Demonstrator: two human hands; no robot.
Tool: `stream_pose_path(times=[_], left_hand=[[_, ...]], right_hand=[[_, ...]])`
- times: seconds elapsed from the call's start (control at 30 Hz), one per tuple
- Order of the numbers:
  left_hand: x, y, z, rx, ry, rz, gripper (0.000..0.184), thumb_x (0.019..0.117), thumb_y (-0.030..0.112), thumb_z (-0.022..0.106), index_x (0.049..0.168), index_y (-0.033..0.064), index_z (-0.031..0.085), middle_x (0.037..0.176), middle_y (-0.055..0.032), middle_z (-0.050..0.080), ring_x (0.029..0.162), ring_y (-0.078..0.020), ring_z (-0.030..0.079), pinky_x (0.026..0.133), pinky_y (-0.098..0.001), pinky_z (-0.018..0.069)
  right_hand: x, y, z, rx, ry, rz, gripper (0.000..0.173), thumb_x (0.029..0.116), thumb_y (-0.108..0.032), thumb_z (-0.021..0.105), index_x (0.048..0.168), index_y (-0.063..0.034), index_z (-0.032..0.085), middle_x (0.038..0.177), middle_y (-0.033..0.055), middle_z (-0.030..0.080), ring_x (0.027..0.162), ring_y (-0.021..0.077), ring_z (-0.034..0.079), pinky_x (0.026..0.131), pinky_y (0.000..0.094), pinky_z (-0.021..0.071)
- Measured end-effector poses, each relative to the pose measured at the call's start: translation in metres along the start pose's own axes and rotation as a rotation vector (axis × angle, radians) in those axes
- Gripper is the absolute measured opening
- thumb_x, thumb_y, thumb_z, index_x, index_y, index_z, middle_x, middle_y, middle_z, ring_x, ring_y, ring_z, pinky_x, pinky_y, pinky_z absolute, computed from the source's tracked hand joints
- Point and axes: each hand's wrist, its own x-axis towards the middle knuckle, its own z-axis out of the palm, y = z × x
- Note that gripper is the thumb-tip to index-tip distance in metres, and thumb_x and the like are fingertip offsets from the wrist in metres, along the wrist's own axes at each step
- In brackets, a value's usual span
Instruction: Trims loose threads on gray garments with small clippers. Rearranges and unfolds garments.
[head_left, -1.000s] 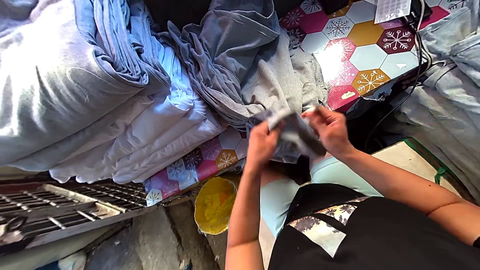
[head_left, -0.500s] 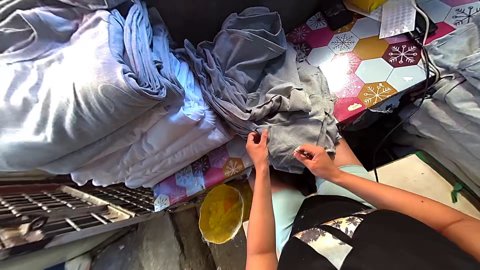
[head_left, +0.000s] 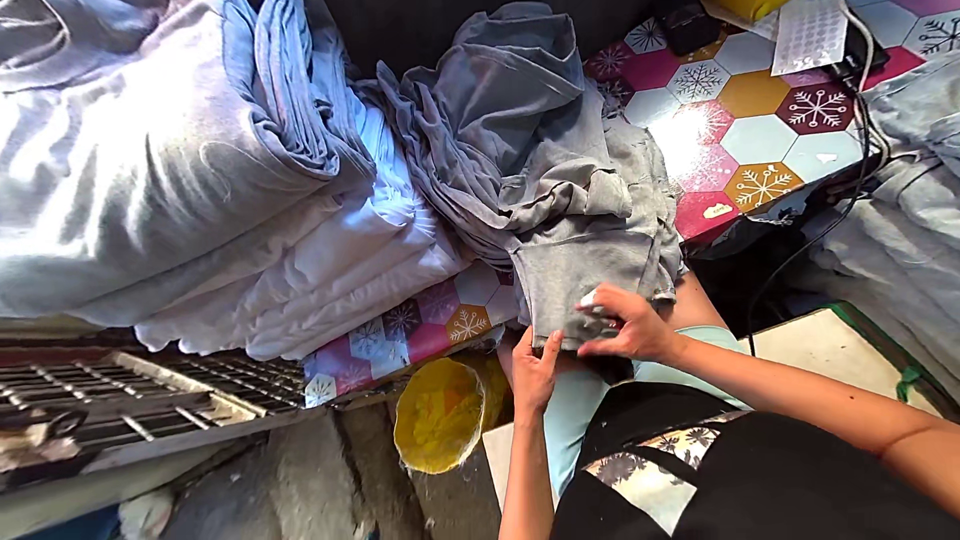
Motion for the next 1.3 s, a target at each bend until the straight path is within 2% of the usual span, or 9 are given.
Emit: stream_pose_path(times=[0.07, 0.33, 0.47, 0.63, 0.8, 0.9, 1.0, 1.17, 1.3], left_hand=[[-0.005, 0.008, 0.008, -0.101, 0.011, 0.012, 0.022, 0.0954, 0.003, 0.06, 0.115, -0.0082, 0.06, 0.095, 0.0001, 0.072, 0.09, -0.0018, 0.069, 0.087, -0.0237, 0.0587], [0.006, 0.008, 0.029, -0.071, 0.177, 0.231, 0.018, 0.0856, -0.001, 0.072, 0.102, -0.0084, 0.069, 0.105, -0.0071, 0.07, 0.094, -0.0058, 0.069, 0.087, -0.0222, 0.0593], [0.012, 0.009, 0.034, -0.008, 0.176, 0.184, 0.028, 0.0811, 0.002, 0.078, 0.105, -0.0077, 0.066, 0.104, -0.011, 0.069, 0.094, -0.0104, 0.07, 0.087, -0.0256, 0.0602], [0.023, 0.013, 0.028, -0.015, 0.317, 0.325, 0.016, 0.0855, -0.008, 0.056, 0.1, -0.005, 0.061, 0.104, -0.0053, 0.069, 0.097, -0.0057, 0.068, 0.084, -0.0225, 0.0583], [0.047, 0.033, 0.006, -0.279, 0.029, -0.075, 0.021, 0.0973, -0.005, 0.057, 0.115, 0.0061, 0.057, 0.089, -0.0031, 0.076, 0.083, -0.0101, 0.073, 0.08, -0.0307, 0.0601], [0.056, 0.031, 0.006, -0.25, -0.029, -0.122, 0.02, 0.0971, -0.003, 0.06, 0.116, 0.0034, 0.06, 0.083, -0.004, 0.075, 0.077, -0.0098, 0.072, 0.078, -0.0303, 0.0598], [0.052, 0.037, 0.017, -0.177, 0.052, -0.079, 0.018, 0.0947, -0.006, 0.064, 0.111, 0.0008, 0.061, 0.081, -0.0045, 0.075, 0.074, -0.0082, 0.071, 0.073, -0.0258, 0.0592], [0.038, 0.044, 0.031, -0.048, 0.103, 0.085, 0.019, 0.0927, -0.005, 0.065, 0.11, 0.0009, 0.061, 0.086, -0.0025, 0.075, 0.078, -0.0054, 0.071, 0.074, -0.0223, 0.0587], [0.031, 0.04, 0.04, 0.093, 0.138, 0.227, 0.023, 0.0892, -0.001, 0.071, 0.11, 0.001, 0.062, 0.09, -0.0005, 0.075, 0.08, -0.0026, 0.07, 0.074, -0.0204, 0.0588]], right_hand=[[0.003, -0.004, 0.016, -0.076, -0.022, -0.103, 0.043, 0.0841, -0.032, 0.083, 0.108, 0.0014, 0.071, 0.104, 0.0167, 0.072, 0.087, 0.0214, 0.071, 0.072, 0.0377, 0.0598], [0.019, -0.017, 0.005, -0.047, 0.009, -0.085, 0.012, 0.0886, -0.004, 0.069, 0.094, 0.0048, 0.076, 0.092, 0.0132, 0.073, 0.081, 0.012, 0.069, 0.075, 0.0241, 0.0566], [0.023, -0.025, -0.004, 0.036, -0.031, 0.068, 0.012, 0.089, 0.0, 0.066, 0.094, 0.0054, 0.076, 0.09, 0.0104, 0.072, 0.081, 0.0051, 0.065, 0.075, 0.0187, 0.0535], [0.039, -0.036, -0.029, 0.341, -0.126, 0.405, 0.009, 0.0971, -0.005, 0.062, 0.091, -0.004, 0.069, 0.074, -0.007, 0.064, 0.067, -0.0059, 0.056, 0.067, 0.0149, 0.0494], [0.079, -0.026, -0.063, 0.628, -0.076, 0.757, 0.026, 0.108, -0.019, 0.048, 0.085, -0.0131, 0.058, 0.067, -0.0058, 0.064, 0.059, 0.0018, 0.061, 0.057, 0.0209, 0.0539], [0.093, 0.003, -0.068, 0.247, -0.133, 0.65, 0.029, 0.1023, -0.017, 0.062, 0.076, -0.0067, 0.06, 0.063, -0.0028, 0.057, 0.057, 0.0046, 0.055, 0.057, 0.0253, 0.0472], [0.081, 0.008, -0.064, -0.293, -0.005, 0.308, 0.019, 0.0972, -0.02, 0.071, 0.098, -0.0006, 0.074, 0.09, 0.0134, 0.069, 0.08, 0.0276, 0.067, 0.073, 0.0519, 0.0541], [0.054, -0.045, -0.044, -0.166, 0.069, 0.288, 0.018, 0.0939, -0.02, 0.074, 0.084, -0.0055, 0.071, 0.078, 0.0016, 0.064, 0.064, 0.0064, 0.055, 0.059, 0.0255, 0.0472], [0.047, -0.046, -0.03, -0.025, 0.062, 0.403, 0.017, 0.0926, -0.018, 0.076, 0.082, -0.0058, 0.07, 0.076, -0.001, 0.062, 0.064, 0.0031, 0.053, 0.058, 0.0223, 0.0441]])
